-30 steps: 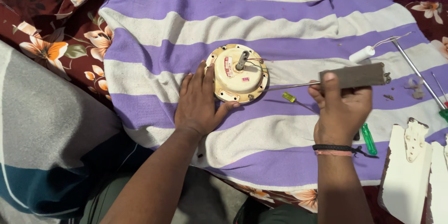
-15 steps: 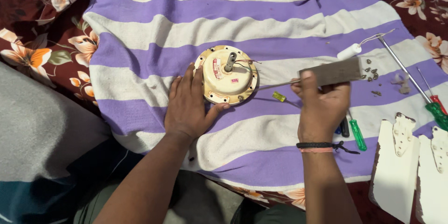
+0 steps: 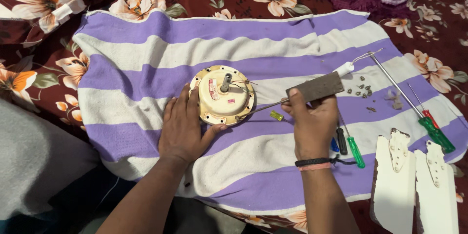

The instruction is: The person uses a small hammer to tap a circular electrical component placed on a striped towel. They repeatedly tap the component's central shaft and surrounding area, then set the hammer down and adjust the component with their hands.

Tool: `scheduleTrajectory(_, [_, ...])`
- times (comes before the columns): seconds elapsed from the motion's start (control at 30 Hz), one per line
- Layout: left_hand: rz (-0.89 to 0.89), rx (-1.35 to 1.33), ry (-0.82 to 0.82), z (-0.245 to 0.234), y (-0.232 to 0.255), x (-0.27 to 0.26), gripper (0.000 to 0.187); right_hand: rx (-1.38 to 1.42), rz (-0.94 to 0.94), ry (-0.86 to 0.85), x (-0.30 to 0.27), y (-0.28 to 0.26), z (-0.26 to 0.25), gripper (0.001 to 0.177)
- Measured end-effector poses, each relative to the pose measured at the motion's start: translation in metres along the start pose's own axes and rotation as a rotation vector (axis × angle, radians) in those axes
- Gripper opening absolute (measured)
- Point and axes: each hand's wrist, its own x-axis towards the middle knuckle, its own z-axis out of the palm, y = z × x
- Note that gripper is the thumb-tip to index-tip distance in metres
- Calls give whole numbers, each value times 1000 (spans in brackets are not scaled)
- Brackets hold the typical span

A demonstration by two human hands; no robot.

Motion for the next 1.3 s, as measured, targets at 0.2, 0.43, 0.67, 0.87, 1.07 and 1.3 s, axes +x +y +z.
scheduleTrajectory(0.2, [-16, 17, -8, -1, 2, 2, 111, -29, 32, -37, -3, 6, 2, 30])
scheduleTrajectory(0.43, [7, 6, 24, -1, 1, 2, 110, -13, -228, -79, -11, 12, 1, 36])
scheduleTrajectory(0.67, [6, 42, 15, 0, 2, 2, 110, -46, -23, -69, -6, 9, 7, 33])
scheduleTrajectory(0.87, [-11, 15, 13, 0, -1, 1, 110, -26, -108, -18, -6, 7, 8, 30])
scheduleTrajectory(1.07, [0, 21, 32, 0, 0, 2, 110, -125, -103, -134, -3, 8, 7, 27])
scheduleTrajectory(1.3, [0, -4, 26, 2, -1, 1, 108, 63, -158, 71, -11, 17, 6, 24])
